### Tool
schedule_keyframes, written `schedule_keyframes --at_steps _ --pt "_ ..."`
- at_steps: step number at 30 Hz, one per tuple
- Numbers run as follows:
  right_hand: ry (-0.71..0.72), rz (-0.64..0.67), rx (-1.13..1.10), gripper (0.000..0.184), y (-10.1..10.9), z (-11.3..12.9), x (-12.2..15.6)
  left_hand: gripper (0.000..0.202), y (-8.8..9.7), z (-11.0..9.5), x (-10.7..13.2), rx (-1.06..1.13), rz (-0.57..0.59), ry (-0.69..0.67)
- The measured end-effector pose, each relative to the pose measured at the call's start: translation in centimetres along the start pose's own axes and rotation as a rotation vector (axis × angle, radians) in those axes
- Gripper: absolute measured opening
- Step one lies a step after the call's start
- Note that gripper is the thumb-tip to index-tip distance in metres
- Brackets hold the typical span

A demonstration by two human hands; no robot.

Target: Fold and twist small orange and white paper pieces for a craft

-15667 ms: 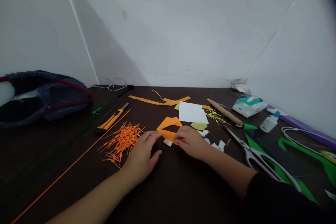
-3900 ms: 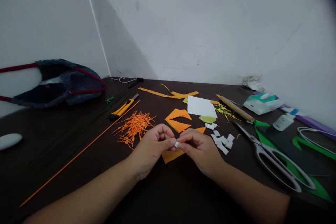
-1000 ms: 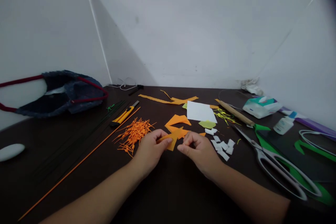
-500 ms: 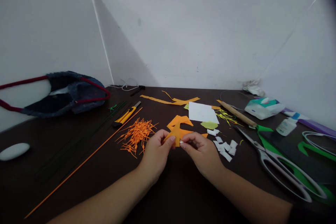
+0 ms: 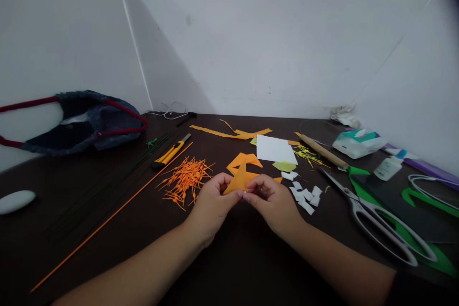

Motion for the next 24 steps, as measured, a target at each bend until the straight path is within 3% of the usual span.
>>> schedule_keyframes --at_steps 6,15,24 --pt "-0.164 -0.008 -0.221 0.016 -0.13 -0.98 0.27 0.012 -0.20 -0.05 -0.04 0.139 0.151 0.037" --pt "-0.147 0.002 -0.438 0.010 -0.18 -0.38 0.44 0.011 -0.38 0.13 0.04 0.324 0.202 0.071" --pt "-0.106 -0.048 -0.330 0.008 -0.09 -0.41 0.56 0.013 -0.63 0.32 0.26 0.370 0.217 0.107"
Point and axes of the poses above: each hand's wrist, its own x-axis away from the middle knuckle, its own y-axis out of the back of the hand, z = x × y, the point moved 4 cm from there along -x, towards the middle knuckle, and after that the axes turned 12 degrees about y, right-handed, at the moved point
